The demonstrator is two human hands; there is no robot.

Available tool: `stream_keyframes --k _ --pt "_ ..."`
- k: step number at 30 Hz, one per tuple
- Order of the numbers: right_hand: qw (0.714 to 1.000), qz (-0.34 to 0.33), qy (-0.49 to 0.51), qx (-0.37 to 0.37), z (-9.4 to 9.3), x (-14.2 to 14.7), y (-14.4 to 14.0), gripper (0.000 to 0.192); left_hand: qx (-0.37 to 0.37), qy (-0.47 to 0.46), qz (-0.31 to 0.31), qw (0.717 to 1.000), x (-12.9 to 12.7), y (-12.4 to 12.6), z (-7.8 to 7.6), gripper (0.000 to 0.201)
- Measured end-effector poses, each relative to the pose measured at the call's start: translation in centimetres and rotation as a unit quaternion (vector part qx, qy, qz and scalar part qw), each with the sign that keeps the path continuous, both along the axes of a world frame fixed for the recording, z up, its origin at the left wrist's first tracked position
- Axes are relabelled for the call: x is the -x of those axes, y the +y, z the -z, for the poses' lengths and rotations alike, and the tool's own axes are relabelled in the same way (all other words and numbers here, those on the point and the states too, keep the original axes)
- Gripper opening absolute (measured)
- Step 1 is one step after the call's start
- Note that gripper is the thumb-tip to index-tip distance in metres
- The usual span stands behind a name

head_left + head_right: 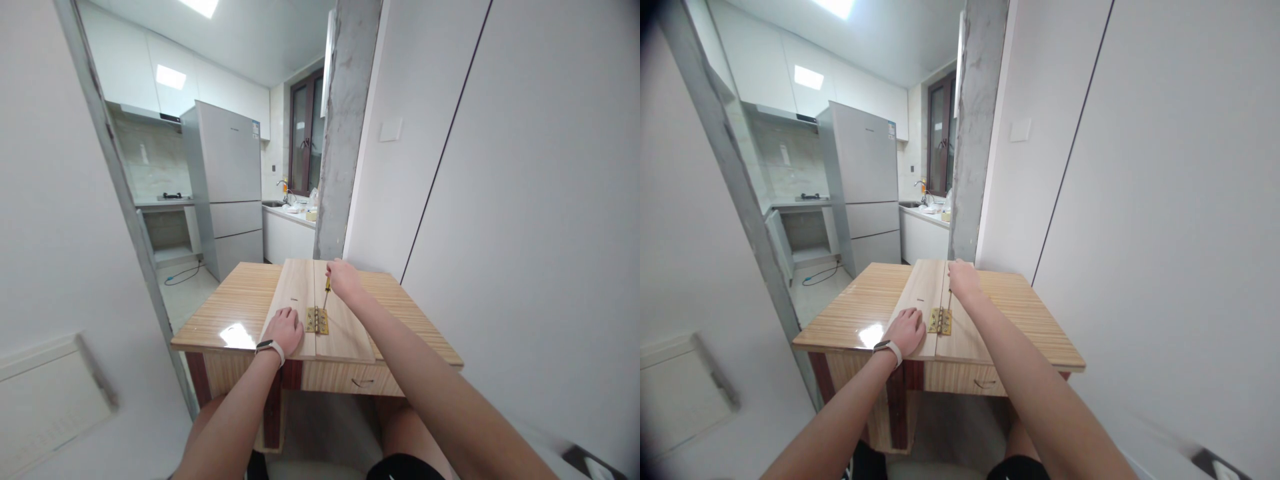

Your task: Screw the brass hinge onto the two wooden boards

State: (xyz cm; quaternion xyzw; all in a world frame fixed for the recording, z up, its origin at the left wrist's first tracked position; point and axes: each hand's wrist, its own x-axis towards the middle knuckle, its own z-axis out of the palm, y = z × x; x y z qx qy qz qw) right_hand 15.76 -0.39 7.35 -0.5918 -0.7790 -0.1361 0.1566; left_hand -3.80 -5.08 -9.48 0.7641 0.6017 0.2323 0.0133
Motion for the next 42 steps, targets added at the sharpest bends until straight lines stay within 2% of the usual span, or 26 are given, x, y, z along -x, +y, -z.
stream_keyframes --k 6,12,16,19,24,31,42 --pt "0.998 -0.042 0.034 0.018 0.0 -0.1 0.2 0.026 0.006 -0.005 0.002 1.000 0.0 -0.1 0.0 0.039" --pt "0.999 -0.023 0.041 0.024 0.1 0.0 0.5 0.021 -0.001 -0.001 0.002 1.000 0.0 -0.1 0.0 0.037" --pt "0.999 0.001 0.050 0.006 0.2 -0.1 0.4 0.031 -0.004 -0.003 0.000 1.000 0.0 0.1 0.2 0.037" --pt "0.999 0.013 0.044 -0.005 0.2 -0.1 0.3 0.028 -0.010 -0.005 0.005 1.000 0.0 0.2 0.3 0.038" --pt "0.999 -0.010 0.044 0.004 0.5 -0.3 0.6 0.019 -0.007 -0.006 0.002 1.000 0.0 0.1 0.3 0.036" --pt "0.998 -0.016 0.065 0.011 0.9 -0.5 1.5 0.019 -0.006 -0.007 0.004 1.000 0.1 0.1 0.3 0.038" --pt "1.000 0.003 0.009 0.000 0.0 -0.2 -0.4 0.029 -0.002 -0.005 0.003 1.000 0.0 0.1 0.2 0.039"
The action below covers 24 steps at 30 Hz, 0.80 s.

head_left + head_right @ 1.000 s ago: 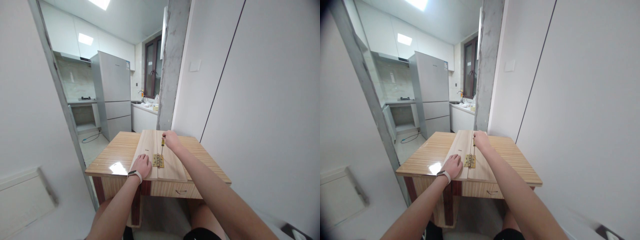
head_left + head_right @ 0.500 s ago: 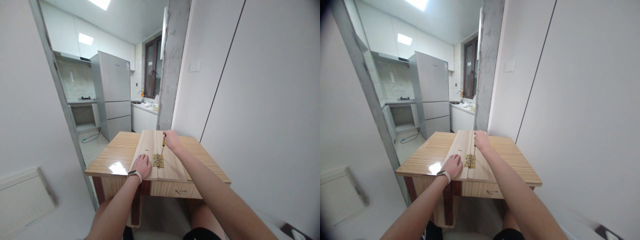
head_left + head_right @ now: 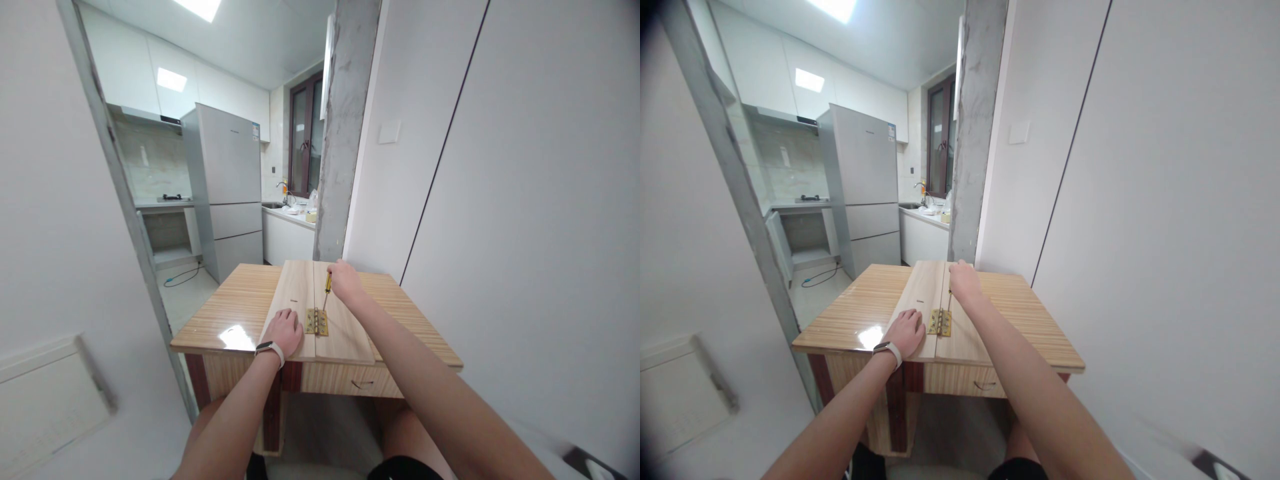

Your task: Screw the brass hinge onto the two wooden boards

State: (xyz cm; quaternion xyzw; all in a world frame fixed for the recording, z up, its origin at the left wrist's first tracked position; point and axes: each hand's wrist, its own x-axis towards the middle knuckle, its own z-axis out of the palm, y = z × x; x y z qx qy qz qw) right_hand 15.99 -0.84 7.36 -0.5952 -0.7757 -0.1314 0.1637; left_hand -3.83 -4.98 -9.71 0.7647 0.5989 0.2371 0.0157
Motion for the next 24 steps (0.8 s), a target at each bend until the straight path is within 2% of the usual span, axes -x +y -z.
stream_keyframes --k 9,12,19,24 --pt "0.999 -0.013 -0.047 -0.014 -0.04 0.10 -0.49 0.026 0.005 0.004 -0.004 1.000 -0.09 -0.20 -0.30 0.038" --pt "0.999 -0.013 -0.040 -0.019 0.16 0.09 -0.40 0.020 -0.002 0.002 -0.003 1.000 -0.05 -0.12 -0.14 0.038" --pt "1.000 -0.001 -0.005 -0.021 0.27 -0.01 -0.35 0.023 -0.010 0.000 0.005 1.000 0.06 -0.01 0.04 0.038" --pt "1.000 -0.017 0.021 0.004 0.10 0.10 -0.54 0.018 -0.007 0.001 0.003 1.000 0.11 0.02 0.10 0.040"
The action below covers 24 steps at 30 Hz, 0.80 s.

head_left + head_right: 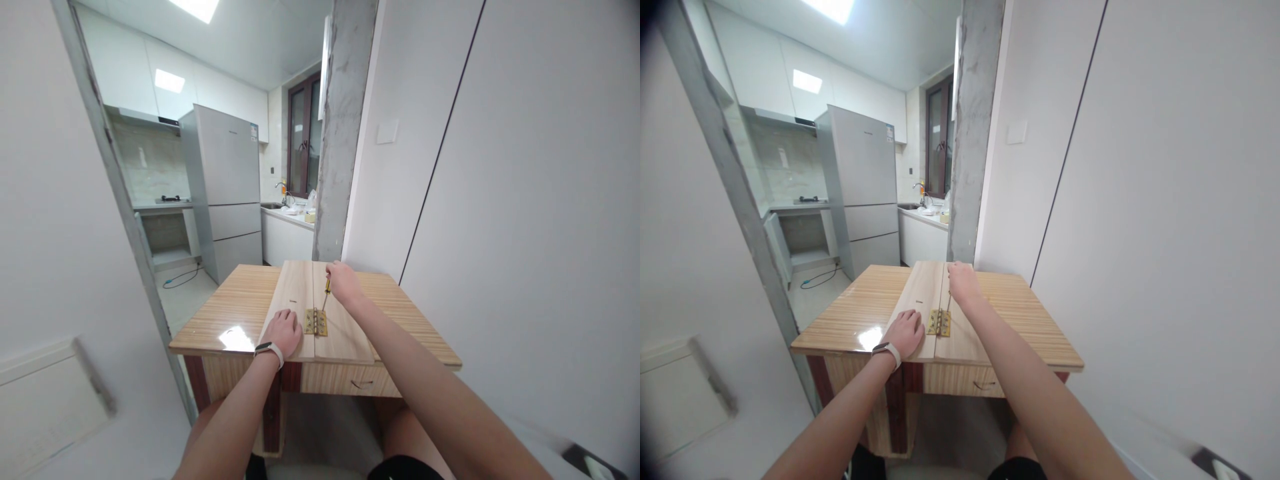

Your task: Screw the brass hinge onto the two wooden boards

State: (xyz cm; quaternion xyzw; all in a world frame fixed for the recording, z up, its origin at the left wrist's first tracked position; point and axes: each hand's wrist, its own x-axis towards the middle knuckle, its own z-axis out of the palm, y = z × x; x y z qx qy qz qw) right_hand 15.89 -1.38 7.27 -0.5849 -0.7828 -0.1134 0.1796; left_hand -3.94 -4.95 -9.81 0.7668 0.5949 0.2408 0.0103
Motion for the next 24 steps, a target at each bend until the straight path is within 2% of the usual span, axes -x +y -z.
stream_keyframes --k 4,7,11,17,24 --pt "0.999 0.000 0.030 0.014 -0.1 0.2 -0.2 0.027 0.007 -0.003 0.004 1.000 0.0 0.1 0.0 0.040" --pt "0.999 -0.003 0.041 0.010 0.1 0.2 -0.2 0.024 0.001 0.001 0.005 1.000 0.0 0.1 0.0 0.039" --pt "1.000 0.006 0.023 -0.007 0.5 0.1 0.1 0.018 -0.014 0.001 0.008 1.000 0.1 0.1 0.2 0.039" --pt "0.999 0.029 -0.002 -0.041 1.1 -0.1 0.3 0.028 -0.011 0.000 0.004 1.000 -0.1 0.1 0.3 0.038" --pt "1.000 0.000 0.015 -0.026 0.9 -0.1 0.7 0.021 -0.011 -0.002 0.006 1.000 0.0 0.1 0.2 0.039"
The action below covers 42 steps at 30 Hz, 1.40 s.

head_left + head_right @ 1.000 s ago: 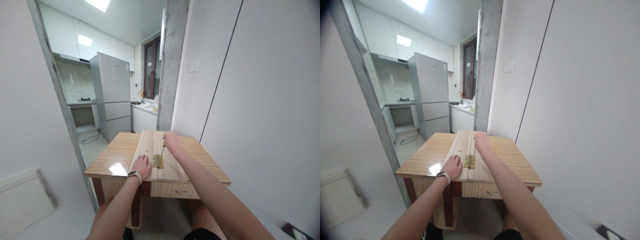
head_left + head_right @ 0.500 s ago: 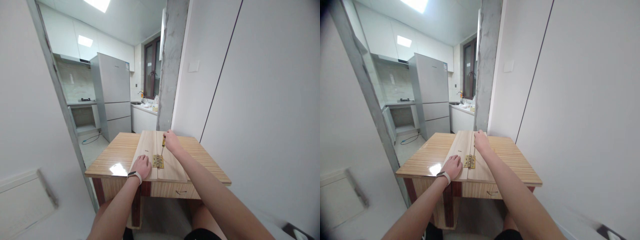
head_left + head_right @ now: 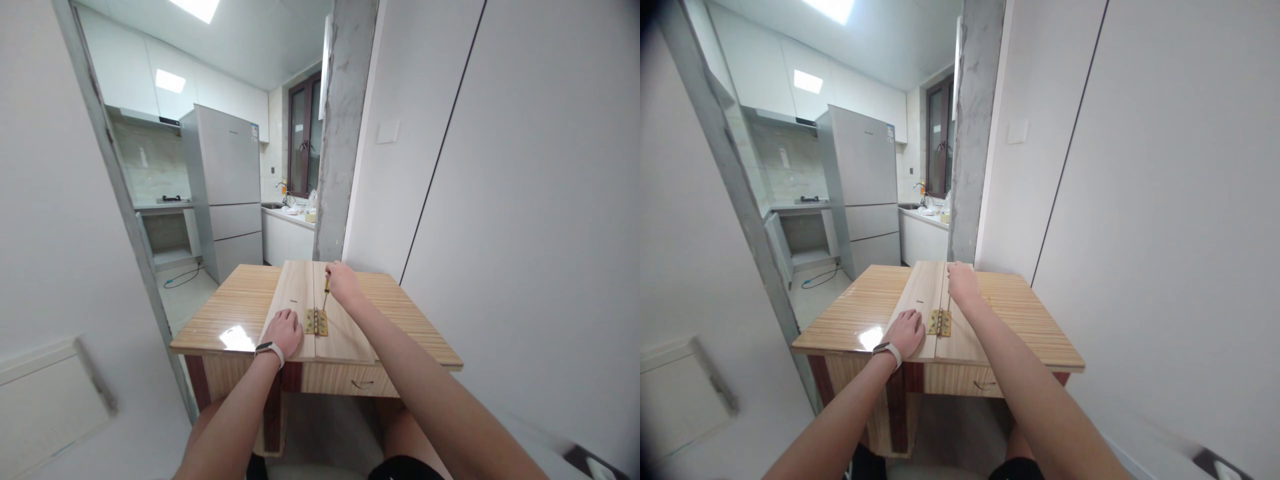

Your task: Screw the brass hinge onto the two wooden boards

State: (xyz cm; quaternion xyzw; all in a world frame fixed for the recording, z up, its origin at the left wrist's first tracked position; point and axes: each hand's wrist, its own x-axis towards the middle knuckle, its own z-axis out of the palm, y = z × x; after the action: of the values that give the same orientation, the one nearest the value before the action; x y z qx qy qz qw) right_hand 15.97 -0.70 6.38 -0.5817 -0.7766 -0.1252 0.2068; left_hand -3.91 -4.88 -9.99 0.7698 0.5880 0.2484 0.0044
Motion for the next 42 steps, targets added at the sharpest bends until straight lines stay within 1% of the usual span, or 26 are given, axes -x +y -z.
stream_keyframes --k 4,8,11,15,21,23,26,30,33,37,42 --pt "0.999 -0.029 0.029 0.013 -0.1 0.1 0.3 0.025 0.008 0.000 -0.002 1.000 0.0 0.0 -0.1 0.039" --pt "0.999 -0.024 0.045 0.014 -0.1 0.0 0.6 0.024 0.004 0.001 -0.003 1.000 0.0 0.1 -0.1 0.039" --pt "0.999 -0.012 0.040 0.021 0.0 -0.1 0.8 0.023 0.002 0.004 -0.001 1.000 0.0 0.1 0.0 0.038" --pt "1.000 -0.003 0.025 0.010 0.0 -0.2 0.8 0.028 0.004 0.007 -0.003 1.000 0.0 0.0 0.0 0.038" --pt "1.000 -0.014 -0.006 0.003 -0.2 0.0 0.2 0.033 -0.002 0.006 -0.003 1.000 0.0 0.1 0.0 0.038" --pt "1.000 -0.011 -0.011 0.006 -0.2 0.1 0.1 0.030 0.000 0.006 -0.002 1.000 0.0 0.2 0.0 0.038" --pt "1.000 0.006 -0.011 0.020 -0.2 0.4 0.0 0.022 0.005 0.006 -0.005 1.000 -0.1 0.1 0.0 0.038" --pt "1.000 0.018 0.000 0.006 -0.1 0.4 0.1 0.027 0.003 0.003 -0.004 1.000 -0.2 0.0 -0.1 0.038" --pt "1.000 0.015 0.012 -0.005 0.1 0.2 0.2 0.024 0.008 0.001 -0.003 1.000 -0.2 -0.1 -0.3 0.038" --pt "0.999 0.001 0.041 0.012 0.3 0.1 0.8 0.016 0.025 -0.001 -0.010 1.000 -0.3 -0.3 -0.5 0.039" --pt "0.997 -0.001 0.072 0.021 0.5 0.0 1.5 0.016 0.026 -0.002 -0.008 1.000 -0.3 -0.3 -0.6 0.039"
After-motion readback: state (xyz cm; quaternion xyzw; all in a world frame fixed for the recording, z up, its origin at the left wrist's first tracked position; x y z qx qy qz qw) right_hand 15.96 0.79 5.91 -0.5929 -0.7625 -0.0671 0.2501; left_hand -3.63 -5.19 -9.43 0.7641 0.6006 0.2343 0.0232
